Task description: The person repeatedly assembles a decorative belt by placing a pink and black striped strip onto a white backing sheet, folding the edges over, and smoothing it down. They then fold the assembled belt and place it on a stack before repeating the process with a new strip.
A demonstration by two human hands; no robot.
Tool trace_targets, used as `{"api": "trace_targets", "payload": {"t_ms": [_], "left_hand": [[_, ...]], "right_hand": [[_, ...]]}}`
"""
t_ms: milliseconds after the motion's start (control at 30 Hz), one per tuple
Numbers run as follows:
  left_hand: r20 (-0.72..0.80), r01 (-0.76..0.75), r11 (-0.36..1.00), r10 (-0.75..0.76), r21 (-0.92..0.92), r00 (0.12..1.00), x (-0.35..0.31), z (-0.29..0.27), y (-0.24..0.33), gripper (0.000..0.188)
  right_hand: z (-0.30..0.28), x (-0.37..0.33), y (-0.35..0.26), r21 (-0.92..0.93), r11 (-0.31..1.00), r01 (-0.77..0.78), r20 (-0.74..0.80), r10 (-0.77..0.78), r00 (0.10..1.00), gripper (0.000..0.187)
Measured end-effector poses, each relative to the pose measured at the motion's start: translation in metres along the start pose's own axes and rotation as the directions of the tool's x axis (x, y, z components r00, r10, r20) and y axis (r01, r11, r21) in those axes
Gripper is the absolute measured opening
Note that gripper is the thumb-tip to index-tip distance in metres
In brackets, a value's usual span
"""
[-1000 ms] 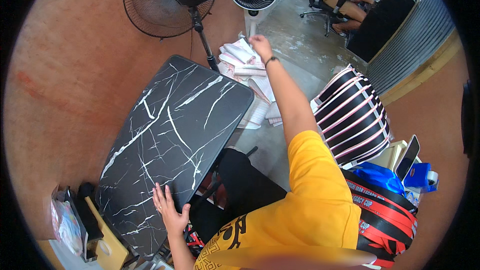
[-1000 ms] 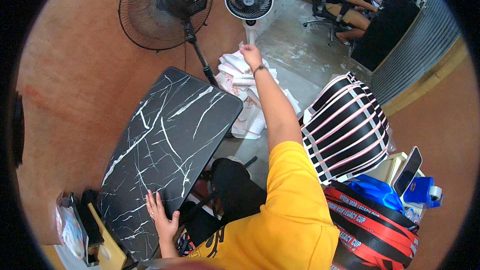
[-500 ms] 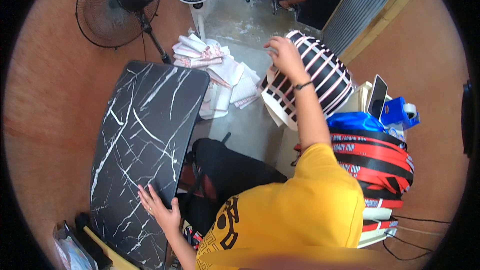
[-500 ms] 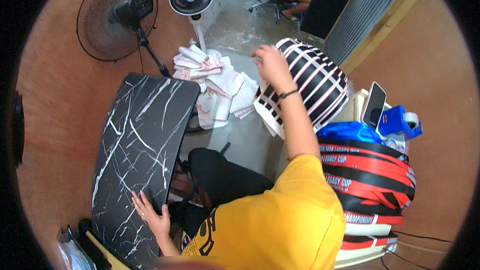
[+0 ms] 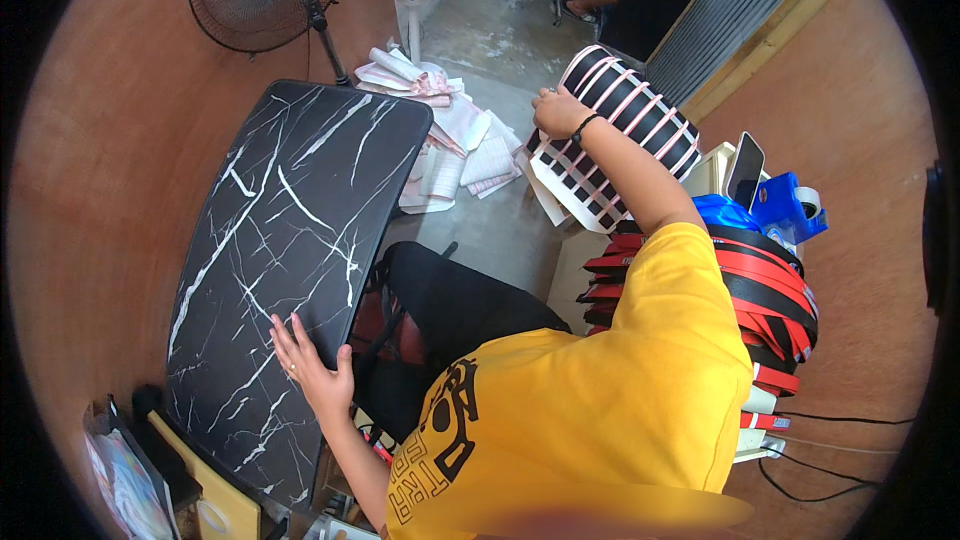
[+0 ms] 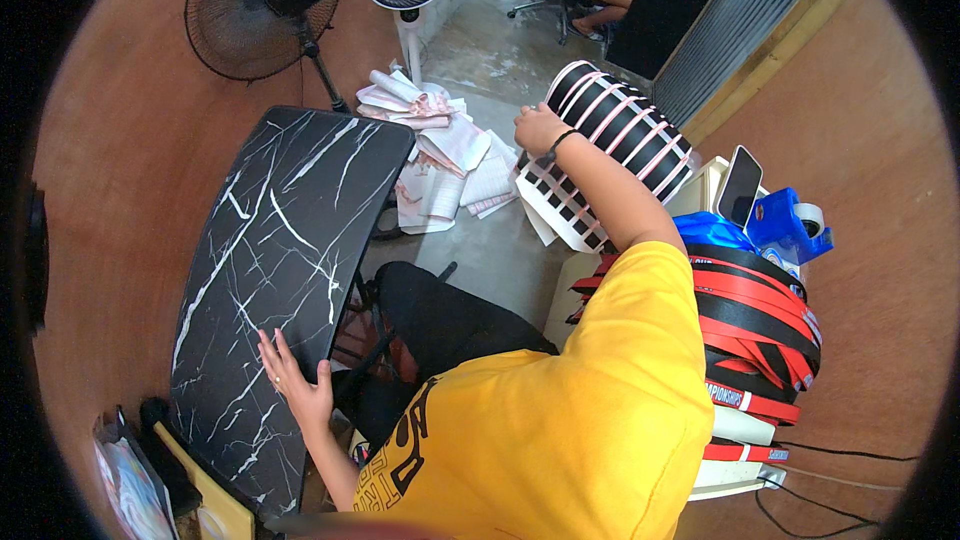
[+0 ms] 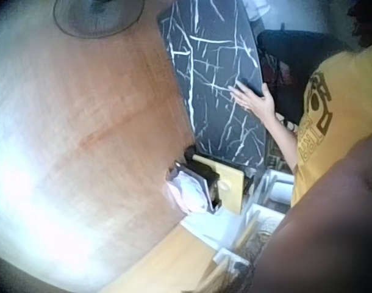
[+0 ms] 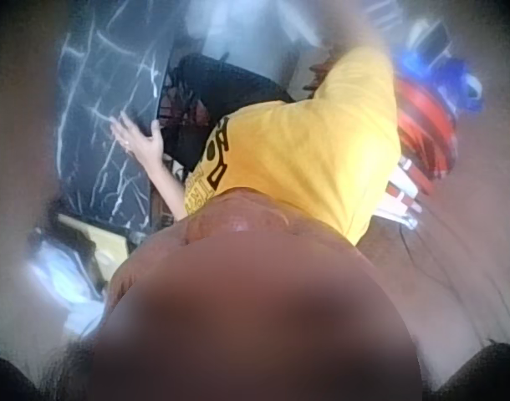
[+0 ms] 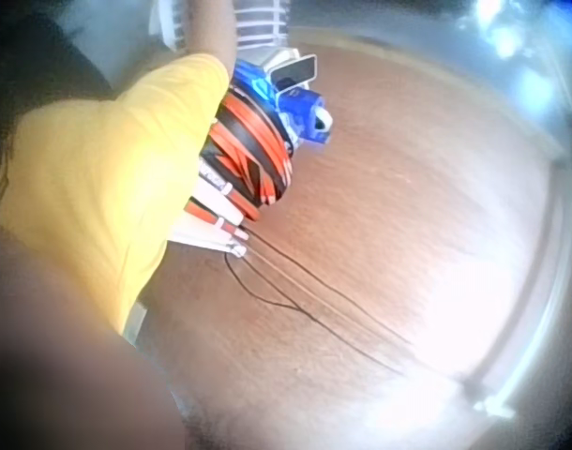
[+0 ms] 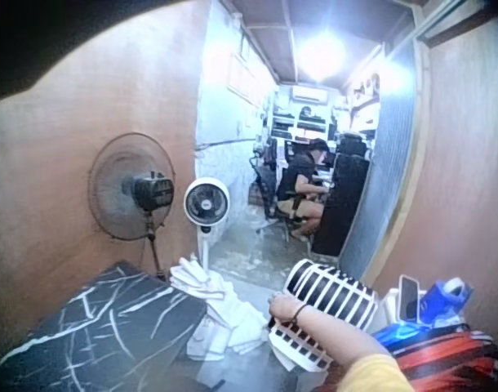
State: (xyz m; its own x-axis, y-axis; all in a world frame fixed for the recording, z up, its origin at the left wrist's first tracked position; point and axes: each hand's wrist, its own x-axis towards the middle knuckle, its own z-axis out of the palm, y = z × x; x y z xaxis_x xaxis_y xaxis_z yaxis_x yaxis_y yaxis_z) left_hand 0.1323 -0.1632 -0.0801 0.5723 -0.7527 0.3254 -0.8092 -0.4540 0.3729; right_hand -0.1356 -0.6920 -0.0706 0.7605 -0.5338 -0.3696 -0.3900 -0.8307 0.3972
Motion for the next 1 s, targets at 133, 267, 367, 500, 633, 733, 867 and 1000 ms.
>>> {"api": "trace_targets", "payload": {"t_ms": [133, 267, 367, 500, 633, 733, 867, 1000], "left_hand": [[0.003, 0.001, 1.000, -0.001, -0.008, 1.000, -0.002, 0.002, -0.001, 0.088], [0.011, 0.007, 1.000, -0.007, 0.002, 1.000, -0.003, -0.002, 0.001, 0.087], [-0.004, 0.037, 0.994, -0.037, 0.105, 0.999, 0.001, -0.007, 0.010, 0.085], [-0.207, -0.114, 0.934, 0.045, -0.338, 0.977, 0.020, 0.006, 0.058, 0.078], [0.434, 0.429, 0.191, -0.021, -0.883, 0.901, 0.057, 0.056, 0.151, 0.105], [0.649, 0.669, -0.168, 0.162, -0.724, 0.743, 0.082, 0.064, 0.198, 0.106], [0.443, 0.438, 0.067, 0.086, -0.896, 0.893, 0.117, 0.061, 0.232, 0.057], [0.469, 0.469, 0.022, 0.063, -0.883, 0.881, 0.169, 0.041, 0.218, 0.027]], "right_hand": [[0.008, -0.004, 0.007, -0.015, 0.997, 0.076, 0.037, -0.075, 0.996, 0.025], [0.010, -0.005, 0.004, -0.034, 0.992, 0.125, -0.001, -0.125, 0.992, 0.023], [-0.007, -0.012, 0.002, 0.190, 0.982, -0.012, 0.114, -0.010, 0.993, 0.025], [-0.061, -0.039, 0.001, 0.470, 0.871, 0.145, -0.129, -0.095, 0.987, 0.012], [-0.124, -0.065, -0.018, 0.615, 0.644, 0.455, -0.544, -0.071, 0.836, 0.010], [-0.155, -0.077, -0.043, 0.586, 0.654, 0.479, -0.651, 0.028, 0.758, 0.011], [-0.183, -0.086, -0.071, 0.601, 0.722, 0.342, -0.569, 0.086, 0.818, 0.012], [-0.217, -0.114, -0.096, 0.486, 0.823, 0.296, -0.792, 0.270, 0.548, 0.039]]}}
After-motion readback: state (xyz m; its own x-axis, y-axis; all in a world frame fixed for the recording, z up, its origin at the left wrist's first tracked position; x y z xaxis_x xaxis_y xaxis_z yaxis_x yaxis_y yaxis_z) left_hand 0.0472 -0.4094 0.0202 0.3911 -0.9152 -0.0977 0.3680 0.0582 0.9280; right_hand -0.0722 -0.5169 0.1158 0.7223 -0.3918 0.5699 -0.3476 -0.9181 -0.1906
